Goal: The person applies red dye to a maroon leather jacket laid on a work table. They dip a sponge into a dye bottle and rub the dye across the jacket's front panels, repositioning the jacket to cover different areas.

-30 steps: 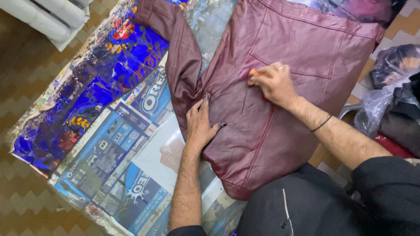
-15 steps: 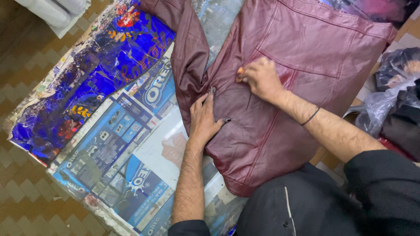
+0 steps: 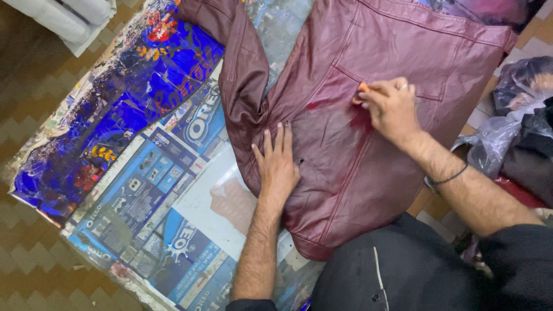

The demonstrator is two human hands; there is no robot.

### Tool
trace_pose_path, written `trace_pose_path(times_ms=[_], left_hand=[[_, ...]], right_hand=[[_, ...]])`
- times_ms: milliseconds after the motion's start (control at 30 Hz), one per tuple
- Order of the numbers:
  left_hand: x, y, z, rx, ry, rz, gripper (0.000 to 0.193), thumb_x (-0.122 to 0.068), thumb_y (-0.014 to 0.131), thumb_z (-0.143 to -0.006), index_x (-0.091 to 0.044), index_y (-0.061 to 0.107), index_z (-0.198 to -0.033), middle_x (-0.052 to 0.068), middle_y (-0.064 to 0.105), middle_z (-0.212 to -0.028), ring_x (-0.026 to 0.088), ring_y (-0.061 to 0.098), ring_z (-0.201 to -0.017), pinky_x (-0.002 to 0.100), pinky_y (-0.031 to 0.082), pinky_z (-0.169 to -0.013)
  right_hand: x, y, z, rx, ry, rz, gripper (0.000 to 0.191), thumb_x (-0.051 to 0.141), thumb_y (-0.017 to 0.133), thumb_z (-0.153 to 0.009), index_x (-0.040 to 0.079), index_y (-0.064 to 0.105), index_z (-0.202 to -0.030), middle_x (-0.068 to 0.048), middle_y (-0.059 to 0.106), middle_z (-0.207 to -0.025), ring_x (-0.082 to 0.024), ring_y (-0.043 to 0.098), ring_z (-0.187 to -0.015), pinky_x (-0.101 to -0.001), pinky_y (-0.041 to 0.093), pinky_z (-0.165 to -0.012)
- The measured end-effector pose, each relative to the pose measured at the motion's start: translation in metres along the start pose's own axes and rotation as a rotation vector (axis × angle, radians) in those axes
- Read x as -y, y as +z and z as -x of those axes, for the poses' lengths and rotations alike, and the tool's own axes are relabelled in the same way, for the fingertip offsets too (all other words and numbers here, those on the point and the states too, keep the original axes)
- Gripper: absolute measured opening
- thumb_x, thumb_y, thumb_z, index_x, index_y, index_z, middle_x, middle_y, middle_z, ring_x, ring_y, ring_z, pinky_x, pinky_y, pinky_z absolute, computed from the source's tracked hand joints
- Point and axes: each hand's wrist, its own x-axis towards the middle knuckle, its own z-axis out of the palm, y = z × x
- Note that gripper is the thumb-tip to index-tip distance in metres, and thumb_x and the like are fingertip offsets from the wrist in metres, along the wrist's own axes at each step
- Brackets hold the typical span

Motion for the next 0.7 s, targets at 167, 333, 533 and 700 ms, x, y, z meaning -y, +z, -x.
trace_pose_path(times_ms=[167, 333, 533, 700], left_hand=[[-0.009, -0.005, 0.014, 0.04, -0.048, 0.243, 0.106, -0.036, 0.085, -0.073, -0.001, 0.029, -0.155, 0.014, 0.026, -0.165, 0.04, 0.018, -0.153, 0.074, 0.012, -0.115], [-0.009, -0.007, 0.014, 0.026, -0.066, 0.266, 0.108, -0.037, 0.086, -0.073, 0.0, 0.027, -0.156, 0.013, 0.027, -0.165, 0.039, 0.018, -0.154, 0.074, 0.012, -0.117], [-0.012, -0.006, 0.012, 0.031, -0.066, 0.267, 0.109, -0.036, 0.087, -0.073, 0.0, 0.027, -0.156, 0.013, 0.027, -0.165, 0.04, 0.018, -0.154, 0.074, 0.013, -0.117], [-0.012, -0.005, 0.009, 0.027, -0.075, 0.275, 0.111, -0.035, 0.088, -0.071, 0.0, 0.027, -0.157, 0.012, 0.027, -0.165, 0.039, 0.018, -0.154, 0.074, 0.013, -0.116]], right_hand=[[0.001, 0.012, 0.028, 0.054, -0.201, -0.015, 0.028, 0.01, 0.075, -0.082, 0.023, 0.079, -0.107, 0.005, 0.071, -0.115, -0.02, 0.06, -0.103, -0.0413, 0.042, -0.088], [0.005, 0.016, 0.018, 0.023, -0.186, -0.052, 0.027, 0.005, 0.072, -0.078, 0.02, 0.076, -0.099, 0.008, 0.072, -0.116, -0.021, 0.06, -0.109, -0.0422, 0.042, -0.093], [0.018, 0.014, -0.011, -0.087, -0.034, 0.039, 0.018, 0.012, 0.075, -0.091, 0.02, 0.076, -0.107, 0.004, 0.071, -0.118, -0.024, 0.057, -0.11, -0.0418, 0.04, -0.091], [0.017, 0.022, -0.03, 0.024, -0.206, -0.051, 0.022, 0.011, 0.073, -0.089, 0.021, 0.078, -0.108, 0.003, 0.069, -0.115, -0.024, 0.057, -0.104, -0.0437, 0.04, -0.087]])
